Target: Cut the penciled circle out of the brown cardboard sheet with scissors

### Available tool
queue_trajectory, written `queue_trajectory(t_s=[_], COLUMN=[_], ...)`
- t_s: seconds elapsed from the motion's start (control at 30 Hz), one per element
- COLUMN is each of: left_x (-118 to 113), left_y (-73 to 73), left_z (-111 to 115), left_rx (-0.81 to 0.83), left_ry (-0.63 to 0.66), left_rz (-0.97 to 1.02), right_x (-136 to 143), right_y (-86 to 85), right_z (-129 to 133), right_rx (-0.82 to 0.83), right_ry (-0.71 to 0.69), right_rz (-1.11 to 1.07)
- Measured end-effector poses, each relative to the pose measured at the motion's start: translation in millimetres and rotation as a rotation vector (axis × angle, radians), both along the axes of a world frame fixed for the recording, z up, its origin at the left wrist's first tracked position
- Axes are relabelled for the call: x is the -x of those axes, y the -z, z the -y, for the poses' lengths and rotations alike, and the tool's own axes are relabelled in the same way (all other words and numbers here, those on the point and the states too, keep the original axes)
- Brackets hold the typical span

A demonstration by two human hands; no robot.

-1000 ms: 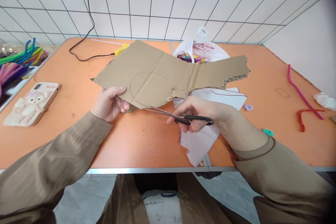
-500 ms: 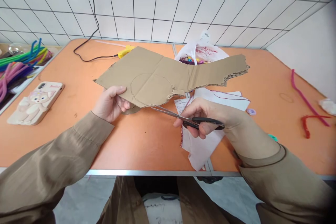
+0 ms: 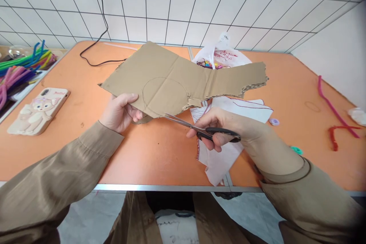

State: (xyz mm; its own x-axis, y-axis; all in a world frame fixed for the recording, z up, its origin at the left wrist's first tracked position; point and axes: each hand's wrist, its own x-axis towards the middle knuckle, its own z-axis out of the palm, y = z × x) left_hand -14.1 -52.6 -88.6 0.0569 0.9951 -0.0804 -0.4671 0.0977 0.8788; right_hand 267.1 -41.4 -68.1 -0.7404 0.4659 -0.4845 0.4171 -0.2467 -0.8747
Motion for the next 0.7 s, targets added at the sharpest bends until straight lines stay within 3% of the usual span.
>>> queue_trajectory(t_s=[0.3, 0.5, 0.7], left_x=[-1.3, -0.7, -0.4], left_y=[-3.3, -4.4, -4.8], left_z=[2.5, 3.1, 3.0], left_rx=[0.021, 0.002, 0.011], left_ry=[-0.037, 0.007, 0.005], left_rz=[-0.055, -0.036, -0.038], right_x=[5.7, 7.5, 3.3], right_y=[-3.4, -8.8, -2.7], right_z=[7.6, 8.8, 5.2], right_rx=[-0.067, -0.101, -0.178], right_ry=[0.029, 0.018, -0.053], right_rz=[0.137, 0.203, 0.189])
